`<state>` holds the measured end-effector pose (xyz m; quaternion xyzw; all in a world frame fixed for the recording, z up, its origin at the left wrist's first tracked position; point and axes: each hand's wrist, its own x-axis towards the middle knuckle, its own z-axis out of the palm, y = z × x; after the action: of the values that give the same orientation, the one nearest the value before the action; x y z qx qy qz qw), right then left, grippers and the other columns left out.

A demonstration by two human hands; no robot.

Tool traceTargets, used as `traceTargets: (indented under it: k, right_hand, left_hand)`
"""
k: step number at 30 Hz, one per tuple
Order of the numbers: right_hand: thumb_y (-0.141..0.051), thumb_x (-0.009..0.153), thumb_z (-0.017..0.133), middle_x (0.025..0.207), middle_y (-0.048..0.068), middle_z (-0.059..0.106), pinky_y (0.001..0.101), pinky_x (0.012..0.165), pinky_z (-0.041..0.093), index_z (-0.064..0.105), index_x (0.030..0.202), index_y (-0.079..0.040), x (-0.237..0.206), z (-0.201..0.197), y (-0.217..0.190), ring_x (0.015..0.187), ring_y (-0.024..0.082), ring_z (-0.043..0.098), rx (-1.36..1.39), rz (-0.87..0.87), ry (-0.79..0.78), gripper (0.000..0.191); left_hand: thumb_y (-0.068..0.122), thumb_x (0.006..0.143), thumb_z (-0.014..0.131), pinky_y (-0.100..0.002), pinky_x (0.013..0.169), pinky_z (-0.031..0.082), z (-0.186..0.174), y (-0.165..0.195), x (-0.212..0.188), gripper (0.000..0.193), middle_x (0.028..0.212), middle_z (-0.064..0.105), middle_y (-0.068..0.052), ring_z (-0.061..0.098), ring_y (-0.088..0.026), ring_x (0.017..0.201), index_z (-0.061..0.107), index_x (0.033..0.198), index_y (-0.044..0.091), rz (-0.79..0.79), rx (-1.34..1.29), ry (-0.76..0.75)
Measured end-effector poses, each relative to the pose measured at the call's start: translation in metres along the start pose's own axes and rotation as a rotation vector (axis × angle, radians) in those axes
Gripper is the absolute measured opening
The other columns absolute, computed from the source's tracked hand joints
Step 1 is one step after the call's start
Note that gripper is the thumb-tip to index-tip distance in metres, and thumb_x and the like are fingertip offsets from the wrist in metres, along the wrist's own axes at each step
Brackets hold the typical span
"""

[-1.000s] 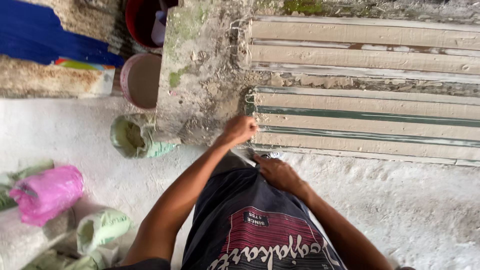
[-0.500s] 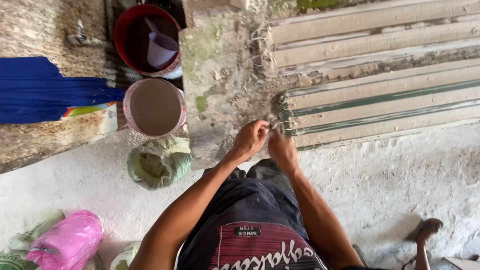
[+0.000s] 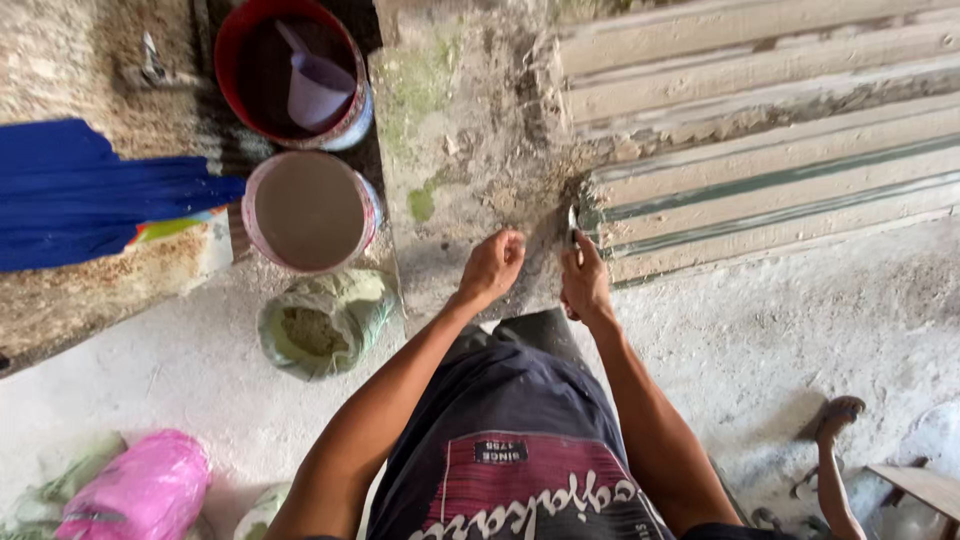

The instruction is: The person uses a small hand scraper to remove excess filler from the grooves of long striped wooden panels. They work along the grooves, flip a panel over to scrape its other side, and scrape the panel edges and ends.

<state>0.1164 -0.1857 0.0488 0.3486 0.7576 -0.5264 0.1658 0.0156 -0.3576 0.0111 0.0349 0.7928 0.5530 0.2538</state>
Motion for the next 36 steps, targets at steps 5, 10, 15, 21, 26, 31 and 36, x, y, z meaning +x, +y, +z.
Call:
traceTargets:
  k: [5, 10, 15, 21, 26, 31, 36]
  right_hand:
    - [-0.023, 0.106, 0.050, 0.054, 0.000, 0.046, 0.0284, 0.027, 0.032, 0.035, 0.156, -0.012, -0.010, 0.008, -0.002, 0.032, 0.009, 0.038, 0.456, 0.048, 0.070, 0.054]
    - [-0.025, 0.113, 0.049, 0.051, 0.002, 0.043, 0.0304, 0.025, 0.030, 0.045, 0.148, -0.004, 0.003, 0.007, -0.001, 0.029, 0.012, 0.038, 0.534, -0.073, -0.002, 0.042]
    - [-0.028, 0.114, 0.050, 0.057, 0.009, 0.050, 0.0351, 0.029, 0.032, 0.043, 0.135, 0.008, 0.014, 0.019, 0.013, 0.034, 0.020, 0.044, 0.378, 0.092, 0.070, 0.043]
    - [-0.022, 0.103, 0.050, 0.081, 0.027, 0.070, 0.0547, 0.054, 0.057, 0.049, 0.146, -0.011, -0.009, 0.010, 0.007, 0.063, 0.040, 0.071, -0.525, -0.182, 0.160, 0.044]
    - [-0.024, 0.105, 0.049, 0.076, 0.029, 0.068, 0.0590, 0.052, 0.052, 0.048, 0.149, -0.016, 0.028, 0.004, -0.038, 0.064, 0.049, 0.066, -0.559, -0.161, 0.128, 0.044]
    - [-0.022, 0.098, 0.051, 0.065, 0.028, 0.064, 0.0572, 0.044, 0.046, 0.044, 0.154, -0.018, -0.031, 0.013, -0.011, 0.048, 0.043, 0.062, -0.599, -0.365, 0.110, 0.057]
    - [-0.014, 0.100, 0.044, 0.054, 0.021, 0.064, 0.0498, 0.031, 0.042, 0.030, 0.160, -0.010, 0.007, 0.004, -0.022, 0.037, 0.034, 0.057, -0.658, -0.260, -0.009, 0.062]
  left_hand:
    - [0.025, 0.098, 0.063, -0.033, 0.081, 0.060, -0.004, 0.006, 0.003, 0.033, 0.103, 0.076, -0.011, 0.075, -0.021, 0.092, 0.066, 0.122, 0.003, -0.050, 0.021, -0.061]
    - [0.024, 0.096, 0.063, -0.034, 0.082, 0.059, -0.011, 0.001, 0.007, 0.032, 0.103, 0.077, -0.011, 0.076, -0.022, 0.093, 0.066, 0.121, 0.003, -0.112, -0.006, -0.084]
    - [0.026, 0.098, 0.062, -0.035, 0.083, 0.060, -0.007, -0.007, 0.003, 0.032, 0.104, 0.077, -0.013, 0.076, -0.024, 0.096, 0.068, 0.119, 0.003, -0.065, 0.031, -0.090]
    - [0.025, 0.096, 0.064, -0.035, 0.083, 0.059, -0.002, -0.016, 0.006, 0.029, 0.104, 0.077, -0.013, 0.076, -0.026, 0.095, 0.067, 0.116, 0.003, -0.032, 0.003, -0.077]
    - [0.023, 0.095, 0.064, -0.035, 0.082, 0.060, 0.005, -0.012, 0.011, 0.028, 0.101, 0.077, -0.013, 0.077, -0.026, 0.094, 0.068, 0.115, 0.004, -0.010, 0.050, -0.048]
    - [0.024, 0.096, 0.064, -0.035, 0.082, 0.059, -0.005, -0.009, 0.014, 0.032, 0.102, 0.077, -0.013, 0.076, -0.025, 0.093, 0.067, 0.119, 0.003, -0.061, 0.013, -0.040]
    - [0.024, 0.095, 0.063, -0.035, 0.086, 0.059, -0.008, -0.011, 0.013, 0.035, 0.108, 0.076, -0.014, 0.075, -0.024, 0.097, 0.066, 0.122, 0.002, -0.117, -0.011, -0.013]
